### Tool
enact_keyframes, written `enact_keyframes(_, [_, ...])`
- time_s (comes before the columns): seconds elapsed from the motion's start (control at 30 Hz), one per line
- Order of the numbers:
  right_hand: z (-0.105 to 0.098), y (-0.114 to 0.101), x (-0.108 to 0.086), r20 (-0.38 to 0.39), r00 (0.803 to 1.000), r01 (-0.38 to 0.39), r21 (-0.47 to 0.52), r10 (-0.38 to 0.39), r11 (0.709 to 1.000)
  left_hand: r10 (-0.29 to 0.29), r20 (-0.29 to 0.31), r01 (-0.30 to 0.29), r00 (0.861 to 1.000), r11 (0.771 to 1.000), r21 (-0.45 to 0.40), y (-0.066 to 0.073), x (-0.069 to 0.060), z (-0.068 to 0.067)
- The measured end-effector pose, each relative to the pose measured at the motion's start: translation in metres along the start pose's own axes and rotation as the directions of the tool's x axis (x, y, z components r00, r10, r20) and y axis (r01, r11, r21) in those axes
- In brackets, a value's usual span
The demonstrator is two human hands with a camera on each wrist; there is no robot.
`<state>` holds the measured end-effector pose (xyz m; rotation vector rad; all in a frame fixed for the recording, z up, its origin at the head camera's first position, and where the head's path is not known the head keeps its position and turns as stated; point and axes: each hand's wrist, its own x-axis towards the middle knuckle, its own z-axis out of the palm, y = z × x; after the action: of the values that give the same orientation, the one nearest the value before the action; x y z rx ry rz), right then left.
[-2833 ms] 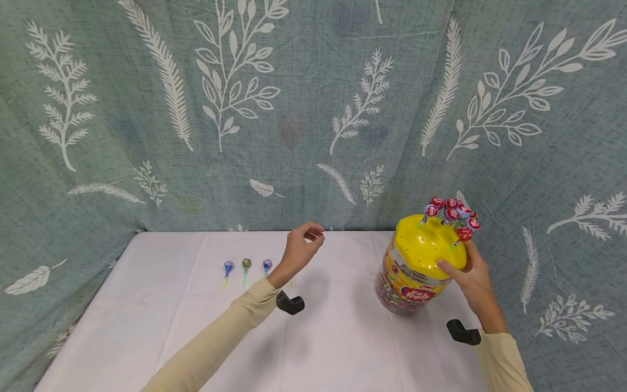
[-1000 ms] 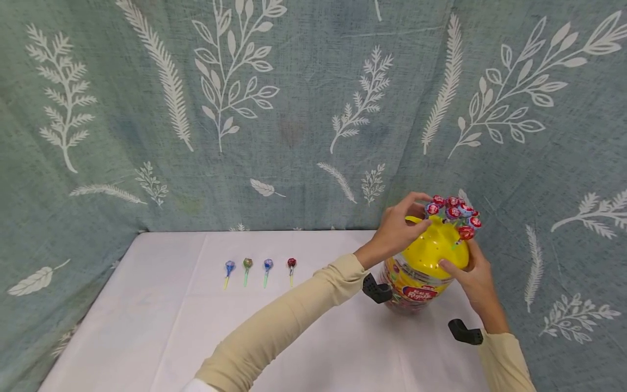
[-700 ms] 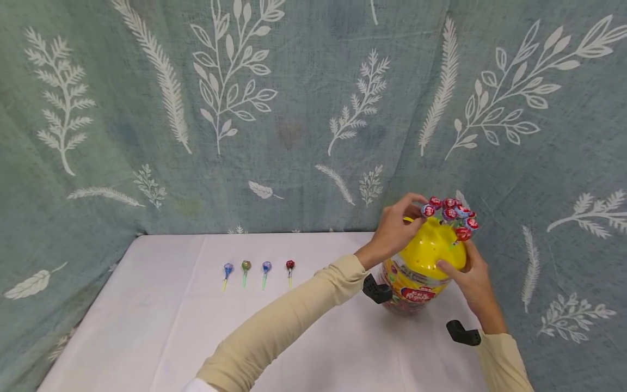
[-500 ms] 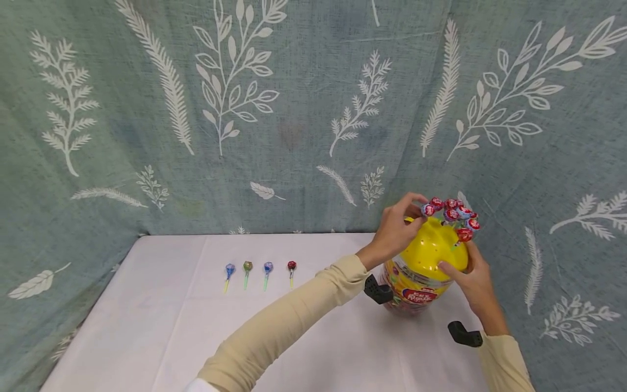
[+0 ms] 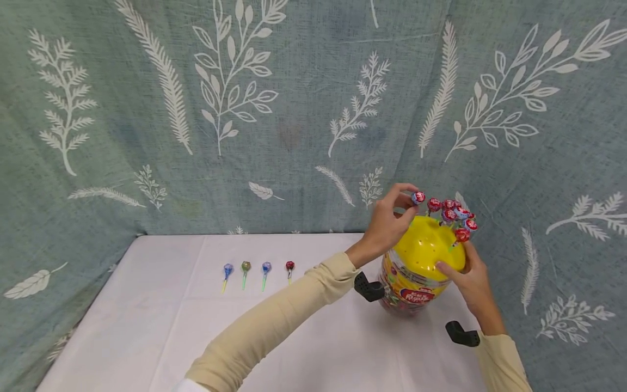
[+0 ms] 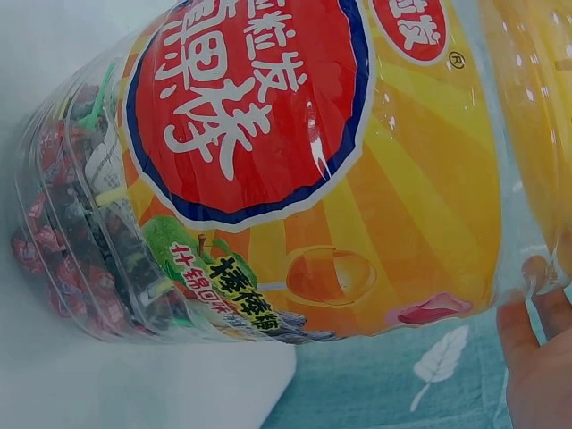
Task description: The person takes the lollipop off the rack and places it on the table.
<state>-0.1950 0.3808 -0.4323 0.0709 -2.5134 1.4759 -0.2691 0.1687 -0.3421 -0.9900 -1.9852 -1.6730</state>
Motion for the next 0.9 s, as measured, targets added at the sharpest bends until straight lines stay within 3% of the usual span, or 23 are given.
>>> enact_keyframes(0.27, [0.001,0.0,0.0,0.001,1.0,0.013,0.022,-0.013,1.0,-0.063,-0.026,0.062,0.998,0.997,-0.046,-0.015,-0.014,-0.02])
enact_keyframes(0.57, [0.001,-0.002,-0.002,-0.005,1.0,0.003,0.035,-0.003,0.999,-0.115,-0.061,0.113,0.992,0.993,-0.032,-0.036,-0.031,-0.036])
enact_keyframes(0.9, [0.001,-0.005,-0.003,0.002,1.0,0.007,0.017,-0.007,1.0,-0.213,-0.081,0.214,0.974,0.977,0.001,-0.052,-0.048,-0.051])
